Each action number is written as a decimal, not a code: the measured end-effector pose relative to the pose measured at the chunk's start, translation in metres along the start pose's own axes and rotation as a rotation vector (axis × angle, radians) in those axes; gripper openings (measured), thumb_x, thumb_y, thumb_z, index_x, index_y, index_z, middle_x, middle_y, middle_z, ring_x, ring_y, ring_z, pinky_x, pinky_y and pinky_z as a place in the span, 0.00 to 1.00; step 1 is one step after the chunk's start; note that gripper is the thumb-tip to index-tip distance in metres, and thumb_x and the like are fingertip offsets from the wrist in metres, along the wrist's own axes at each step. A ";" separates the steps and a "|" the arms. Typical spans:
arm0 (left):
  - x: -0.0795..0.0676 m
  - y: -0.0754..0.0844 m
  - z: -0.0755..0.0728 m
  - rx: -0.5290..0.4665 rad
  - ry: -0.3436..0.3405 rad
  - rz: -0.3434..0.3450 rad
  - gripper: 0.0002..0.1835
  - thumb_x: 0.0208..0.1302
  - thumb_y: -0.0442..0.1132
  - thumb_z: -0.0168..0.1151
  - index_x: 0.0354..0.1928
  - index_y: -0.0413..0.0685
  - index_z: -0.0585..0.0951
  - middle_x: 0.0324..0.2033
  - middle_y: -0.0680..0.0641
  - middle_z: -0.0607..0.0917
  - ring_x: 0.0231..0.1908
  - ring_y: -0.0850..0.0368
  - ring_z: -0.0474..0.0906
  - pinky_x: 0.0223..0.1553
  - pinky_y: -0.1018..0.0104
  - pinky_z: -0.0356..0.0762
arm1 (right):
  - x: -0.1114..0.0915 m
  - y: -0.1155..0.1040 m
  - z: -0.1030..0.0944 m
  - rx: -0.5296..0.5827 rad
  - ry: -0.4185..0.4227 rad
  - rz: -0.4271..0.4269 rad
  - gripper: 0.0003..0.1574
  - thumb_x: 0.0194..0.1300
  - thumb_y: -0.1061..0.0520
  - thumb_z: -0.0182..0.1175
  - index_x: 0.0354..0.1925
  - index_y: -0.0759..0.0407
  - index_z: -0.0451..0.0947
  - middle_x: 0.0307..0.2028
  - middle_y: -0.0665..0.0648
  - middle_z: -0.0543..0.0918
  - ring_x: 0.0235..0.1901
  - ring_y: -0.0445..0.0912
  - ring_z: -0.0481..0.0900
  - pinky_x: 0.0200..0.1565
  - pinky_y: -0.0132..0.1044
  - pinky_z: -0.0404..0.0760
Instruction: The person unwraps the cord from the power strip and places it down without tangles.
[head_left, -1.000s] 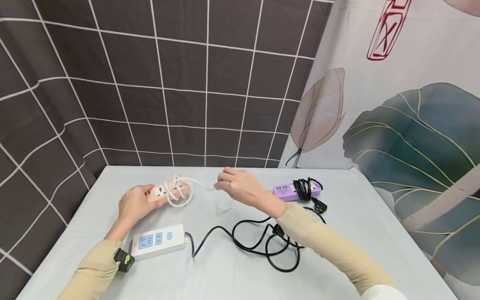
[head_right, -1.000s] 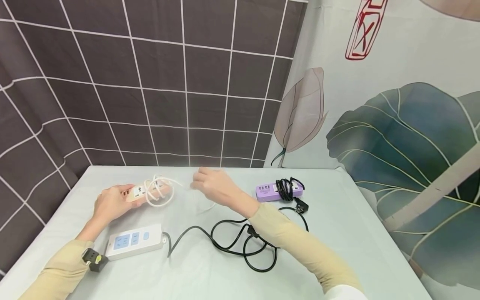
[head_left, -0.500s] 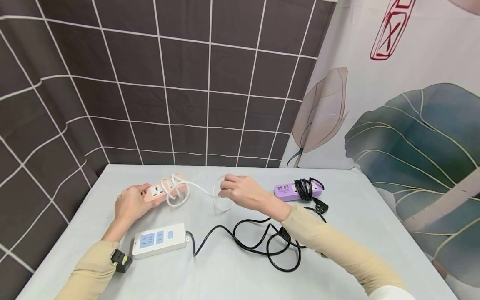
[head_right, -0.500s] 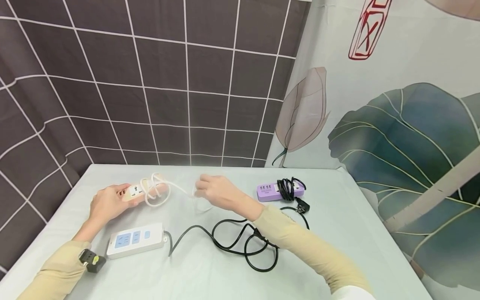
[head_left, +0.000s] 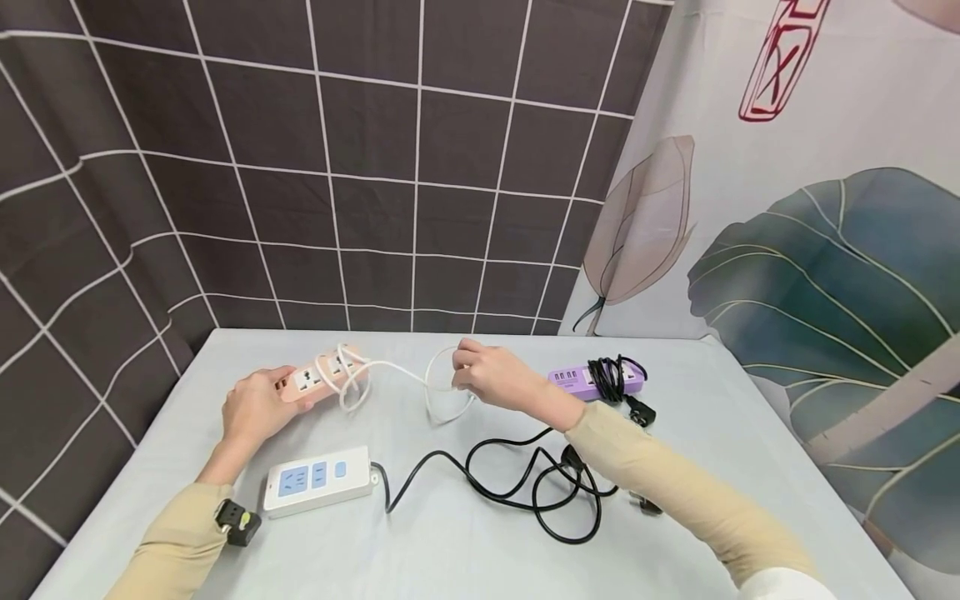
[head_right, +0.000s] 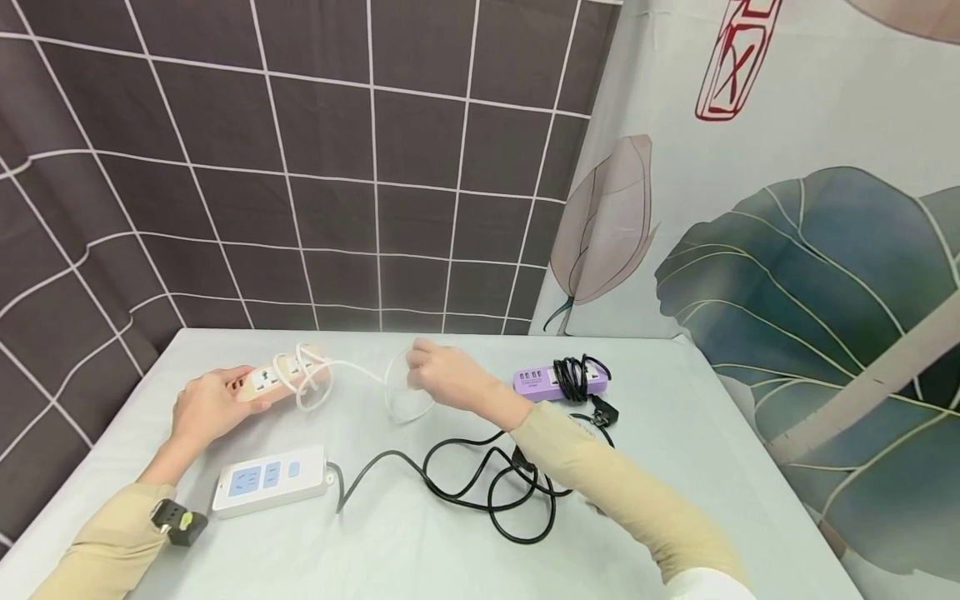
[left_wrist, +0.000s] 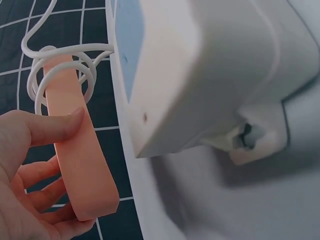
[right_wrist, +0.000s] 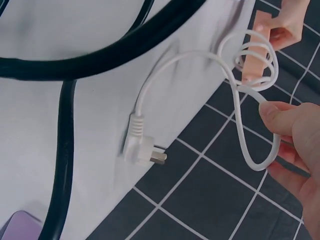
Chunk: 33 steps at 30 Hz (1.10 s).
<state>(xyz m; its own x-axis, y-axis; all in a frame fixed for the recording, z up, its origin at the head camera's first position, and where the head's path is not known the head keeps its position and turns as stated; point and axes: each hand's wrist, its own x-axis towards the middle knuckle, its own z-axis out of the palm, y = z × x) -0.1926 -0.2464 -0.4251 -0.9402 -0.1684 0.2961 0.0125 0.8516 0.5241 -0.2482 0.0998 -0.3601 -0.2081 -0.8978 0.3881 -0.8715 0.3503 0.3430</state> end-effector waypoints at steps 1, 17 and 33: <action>0.000 0.000 0.000 0.000 0.008 0.006 0.33 0.43 0.42 0.75 0.53 0.34 0.79 0.44 0.27 0.82 0.34 0.36 0.80 0.25 0.58 0.67 | 0.000 0.001 0.001 0.005 -0.010 0.006 0.07 0.52 0.63 0.69 0.25 0.49 0.84 0.28 0.48 0.75 0.36 0.42 0.70 0.29 0.27 0.78; -0.001 0.007 -0.003 -0.019 0.021 0.036 0.32 0.41 0.41 0.75 0.52 0.35 0.80 0.43 0.28 0.83 0.35 0.36 0.80 0.26 0.58 0.67 | -0.005 0.015 0.025 0.129 -0.364 0.188 0.10 0.57 0.63 0.65 0.39 0.53 0.85 0.37 0.50 0.84 0.40 0.44 0.76 0.41 0.32 0.81; -0.004 0.019 -0.002 -0.034 -0.011 0.041 0.33 0.42 0.41 0.76 0.53 0.33 0.79 0.46 0.27 0.82 0.39 0.34 0.80 0.30 0.55 0.70 | 0.000 0.013 0.041 0.199 -0.708 0.244 0.20 0.63 0.58 0.62 0.54 0.50 0.79 0.56 0.52 0.80 0.62 0.51 0.73 0.63 0.41 0.71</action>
<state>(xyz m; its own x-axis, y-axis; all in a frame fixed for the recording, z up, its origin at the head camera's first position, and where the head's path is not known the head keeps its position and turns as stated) -0.1874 -0.2302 -0.4144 -0.9424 -0.1283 0.3090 0.0621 0.8403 0.5385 -0.2780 0.0932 -0.3906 -0.5801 -0.7816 -0.2292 -0.8141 0.5655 0.1319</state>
